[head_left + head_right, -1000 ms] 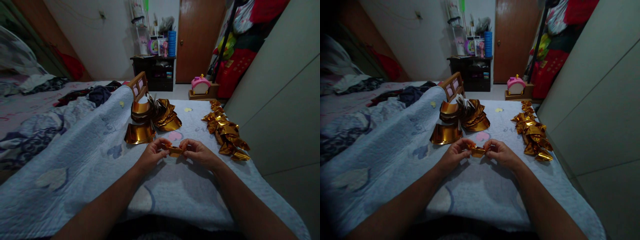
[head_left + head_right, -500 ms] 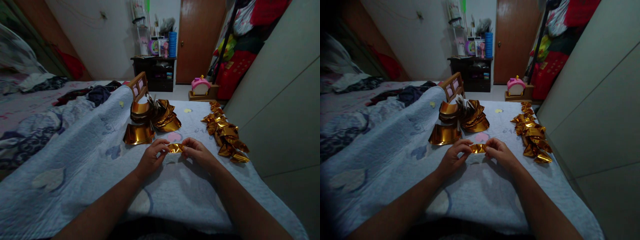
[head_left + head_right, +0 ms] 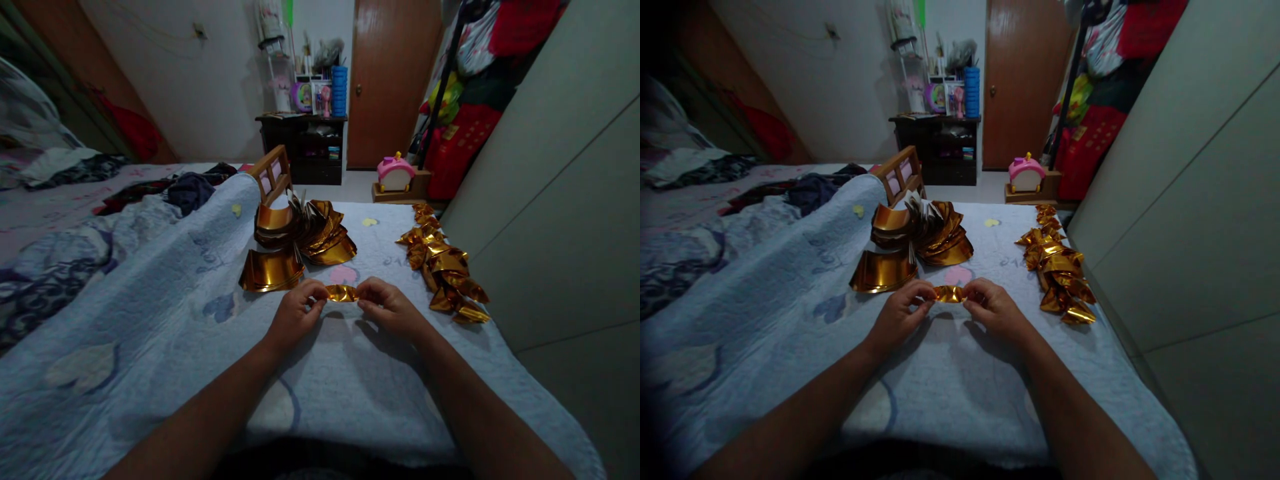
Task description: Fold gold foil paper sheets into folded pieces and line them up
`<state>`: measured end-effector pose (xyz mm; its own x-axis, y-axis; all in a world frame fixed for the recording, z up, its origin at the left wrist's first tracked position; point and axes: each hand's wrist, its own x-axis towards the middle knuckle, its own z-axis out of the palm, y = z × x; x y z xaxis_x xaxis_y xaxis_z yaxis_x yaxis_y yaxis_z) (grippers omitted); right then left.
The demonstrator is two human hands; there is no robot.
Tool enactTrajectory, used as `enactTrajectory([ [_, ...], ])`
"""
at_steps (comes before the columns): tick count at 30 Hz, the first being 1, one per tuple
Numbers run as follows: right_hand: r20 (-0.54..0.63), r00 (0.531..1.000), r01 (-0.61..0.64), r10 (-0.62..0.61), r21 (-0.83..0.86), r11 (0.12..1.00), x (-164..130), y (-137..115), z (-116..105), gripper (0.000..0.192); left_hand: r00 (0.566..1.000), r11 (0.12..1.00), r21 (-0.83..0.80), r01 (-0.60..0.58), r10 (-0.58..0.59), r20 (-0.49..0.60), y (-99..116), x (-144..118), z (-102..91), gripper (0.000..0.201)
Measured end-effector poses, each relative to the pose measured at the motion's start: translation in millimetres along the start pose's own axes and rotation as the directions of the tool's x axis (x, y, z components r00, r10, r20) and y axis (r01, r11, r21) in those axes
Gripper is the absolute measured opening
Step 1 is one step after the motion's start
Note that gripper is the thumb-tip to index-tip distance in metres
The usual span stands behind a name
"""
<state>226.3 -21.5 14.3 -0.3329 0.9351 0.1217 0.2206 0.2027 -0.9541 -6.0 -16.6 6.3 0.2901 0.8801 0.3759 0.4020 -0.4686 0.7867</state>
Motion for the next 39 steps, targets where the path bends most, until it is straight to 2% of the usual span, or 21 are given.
enactTrajectory([
  [4, -0.048, 0.997, 0.044, -0.052, -0.149, 0.988, 2, 2, -1, 0.006, 0.998, 0.996, -0.066, 0.059, -0.058, 0.020, -1, 0, 1.2, 0.014],
  [7, -0.119, 0.992, 0.024, -0.041, -0.141, 0.990, 4, 5, -3, 0.007, 0.992, 0.982, -0.139, 0.126, -0.123, 0.030, -2, -1, 2.2, 0.037],
  [10, -0.228, 0.973, -0.032, 0.020, -0.049, 0.998, 5, 7, -7, 0.011, 0.987, 0.969, -0.192, 0.159, -0.161, 0.007, -4, -3, 2.4, 0.058],
  [12, -0.342, 0.938, -0.046, 0.053, 0.029, 0.999, 6, 6, -12, 0.018, 0.986, 0.964, -0.210, 0.160, -0.164, -0.004, -4, -3, 2.1, 0.062],
  [15, -0.513, 0.855, -0.004, 0.076, 0.140, 0.990, 8, 4, -19, 0.032, 0.986, 0.964, -0.210, 0.164, -0.167, 0.007, -3, -3, 1.2, 0.062],
  [19, -0.641, 0.758, 0.065, 0.118, 0.254, 0.965, 11, 5, -25, 0.052, 0.983, 0.964, -0.193, 0.184, -0.179, 0.047, 0, -3, 0.1, 0.058],
  [22, -0.677, 0.719, 0.086, 0.154, 0.307, 0.948, 13, 8, -27, 0.063, 0.978, 0.963, -0.175, 0.205, -0.196, 0.066, 1, -3, -0.7, 0.055],
  [26, -0.697, 0.694, 0.111, 0.178, 0.348, 0.931, 15, 11, -29, 0.073, 0.978, 0.965, -0.164, 0.206, -0.197, 0.068, 1, -3, -1.5, 0.052],
  [35, -0.723, 0.664, 0.052, 0.192, 0.301, 0.952, 14, 16, -29, 0.071, 0.981, 0.976, -0.111, 0.188, -0.182, 0.060, 1, -3, -2.9, 0.045],
  [39, -0.716, 0.657, 0.000, 0.236, 0.314, 0.950, 13, 20, -24, 0.070, 0.980, 0.973, -0.114, 0.199, -0.197, 0.034, 0, -3, -3.3, 0.042],
])
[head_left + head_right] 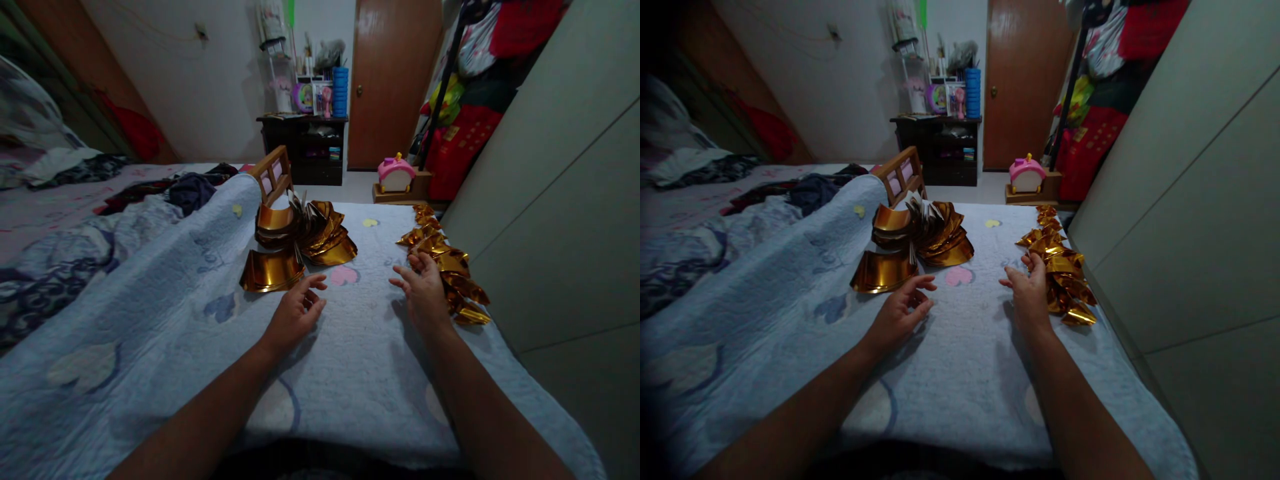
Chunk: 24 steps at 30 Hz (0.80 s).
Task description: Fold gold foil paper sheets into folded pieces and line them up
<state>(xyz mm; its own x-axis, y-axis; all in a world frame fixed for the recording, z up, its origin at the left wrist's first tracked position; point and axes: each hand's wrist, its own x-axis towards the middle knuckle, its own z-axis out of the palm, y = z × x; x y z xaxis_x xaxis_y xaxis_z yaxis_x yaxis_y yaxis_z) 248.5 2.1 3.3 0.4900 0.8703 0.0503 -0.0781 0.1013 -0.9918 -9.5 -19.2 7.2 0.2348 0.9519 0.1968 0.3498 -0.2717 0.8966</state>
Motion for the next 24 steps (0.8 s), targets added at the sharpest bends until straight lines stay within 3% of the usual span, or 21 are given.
enactTrajectory([
  [7, 0.000, 0.991, -0.134, 0.135, 0.106, 0.985, -10, 0, 8, 0.075, 1.000, 1.000, 0.022, -0.003, 0.003, 0.003, -1, 0, -0.9, 0.037],
  [14, 0.131, 0.989, -0.058, 0.064, -0.049, 0.997, -12, 7, 11, 0.067, 0.999, 0.998, 0.058, -0.031, 0.032, -0.017, 0, 1, -2.1, 0.031],
  [19, 0.077, 0.997, 0.021, -0.010, -0.145, 0.989, -4, 18, 5, 0.066, 0.981, 0.964, 0.256, -0.077, 0.119, -0.152, -1, 4, -10.2, 0.016],
  [24, -0.007, 0.998, 0.052, -0.054, -0.192, 0.980, -2, 16, 3, 0.068, 0.910, 0.879, 0.476, 0.001, 0.196, -0.364, -12, 10, -22.2, 0.018],
])
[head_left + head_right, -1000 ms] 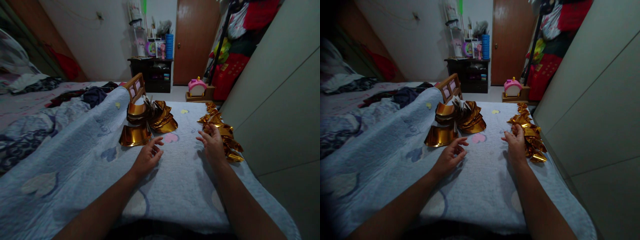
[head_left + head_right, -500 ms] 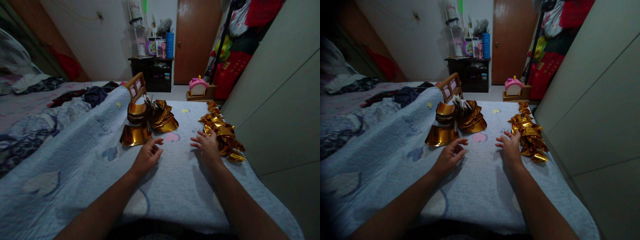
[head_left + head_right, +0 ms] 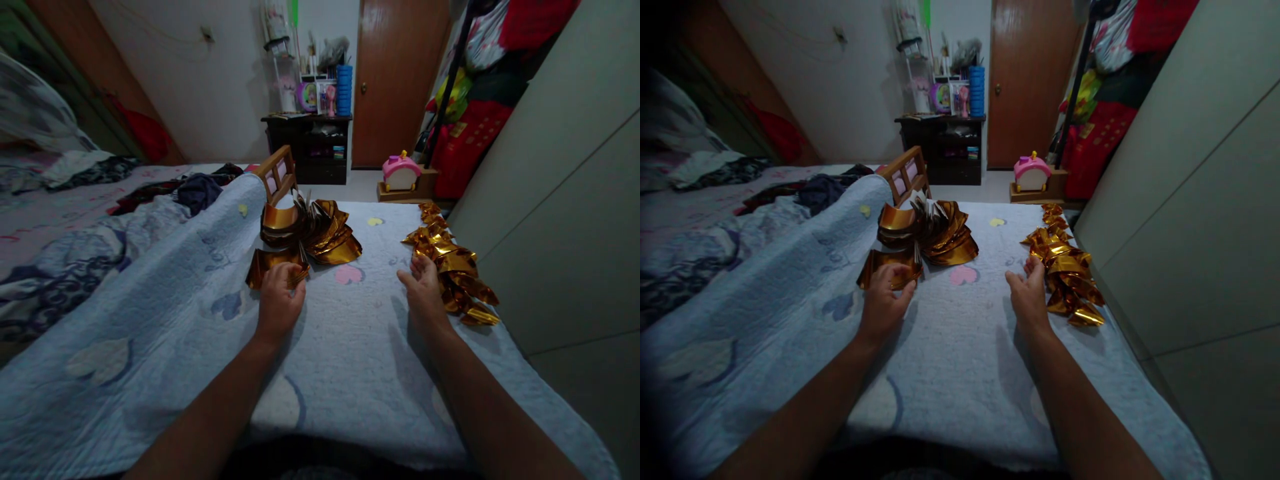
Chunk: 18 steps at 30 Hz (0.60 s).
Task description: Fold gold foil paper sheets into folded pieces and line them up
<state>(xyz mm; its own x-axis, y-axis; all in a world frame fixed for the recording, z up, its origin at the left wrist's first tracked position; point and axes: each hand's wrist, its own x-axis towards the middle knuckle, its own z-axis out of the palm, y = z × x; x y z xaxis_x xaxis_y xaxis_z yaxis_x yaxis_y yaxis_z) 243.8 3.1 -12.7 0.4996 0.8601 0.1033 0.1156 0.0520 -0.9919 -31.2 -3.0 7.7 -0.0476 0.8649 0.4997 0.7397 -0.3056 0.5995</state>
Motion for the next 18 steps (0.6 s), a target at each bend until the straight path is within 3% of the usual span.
enactTrajectory([
  [9, 0.086, 0.996, 0.042, -0.038, -0.041, 0.998, -6, -8, 2, 0.062, 0.996, 0.996, 0.094, -0.003, -0.006, 0.088, -33, 11, 24.0, 0.056],
  [18, 0.149, 0.989, 0.024, -0.016, -0.053, 0.998, -5, -4, 2, 0.062, 0.979, 0.960, 0.278, 0.024, -0.079, 0.190, -47, 10, 39.6, 0.051],
])
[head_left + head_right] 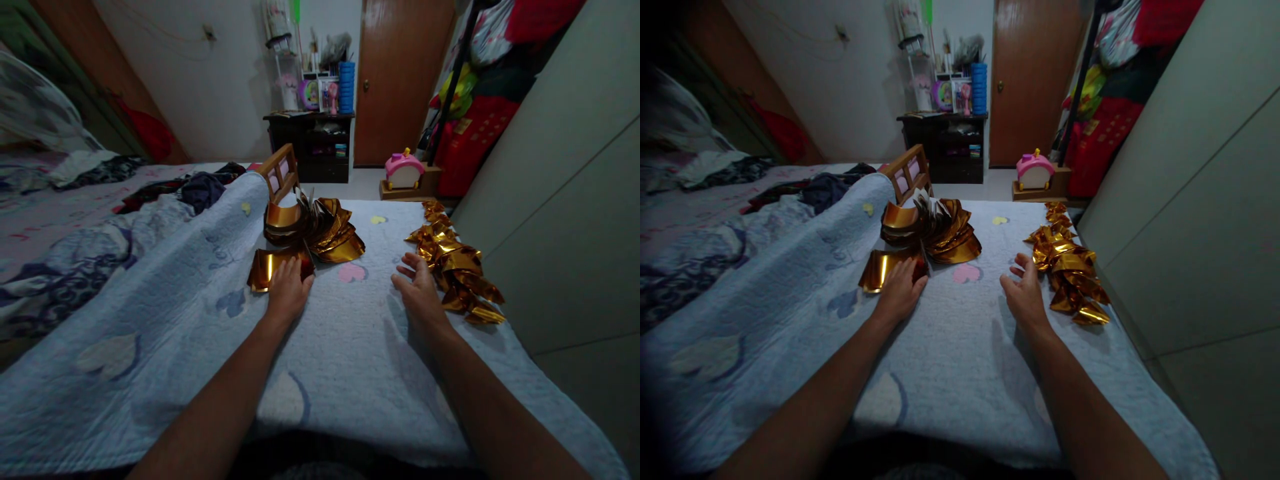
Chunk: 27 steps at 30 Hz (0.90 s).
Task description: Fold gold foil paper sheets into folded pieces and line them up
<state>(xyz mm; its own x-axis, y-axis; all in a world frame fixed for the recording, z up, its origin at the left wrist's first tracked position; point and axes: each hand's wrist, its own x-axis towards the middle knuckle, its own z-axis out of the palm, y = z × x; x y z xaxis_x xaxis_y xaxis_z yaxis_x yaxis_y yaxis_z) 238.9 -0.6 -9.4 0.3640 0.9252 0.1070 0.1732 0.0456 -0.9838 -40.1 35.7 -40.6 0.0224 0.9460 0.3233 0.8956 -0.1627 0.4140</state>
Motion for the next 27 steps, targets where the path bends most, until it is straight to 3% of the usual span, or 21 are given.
enactTrajectory([
  [8, 0.036, 0.999, -0.026, 0.025, 0.019, 0.999, 0, 0, 0, 0.064, 1.000, 0.999, 0.043, 0.005, -0.005, 0.014, 11, -1, -14.0, 0.033],
  [16, 0.060, 0.997, -0.051, 0.048, 0.041, 0.998, -1, 0, 0, 0.062, 0.991, 0.970, 0.219, -0.108, 0.088, 0.101, 21, -7, -28.6, 0.018],
  [27, 0.102, 0.993, -0.062, 0.060, 0.023, 0.998, -2, -2, 0, 0.064, 0.993, 0.950, 0.308, -0.056, 0.022, 0.113, 33, -12, -39.5, 0.023],
])
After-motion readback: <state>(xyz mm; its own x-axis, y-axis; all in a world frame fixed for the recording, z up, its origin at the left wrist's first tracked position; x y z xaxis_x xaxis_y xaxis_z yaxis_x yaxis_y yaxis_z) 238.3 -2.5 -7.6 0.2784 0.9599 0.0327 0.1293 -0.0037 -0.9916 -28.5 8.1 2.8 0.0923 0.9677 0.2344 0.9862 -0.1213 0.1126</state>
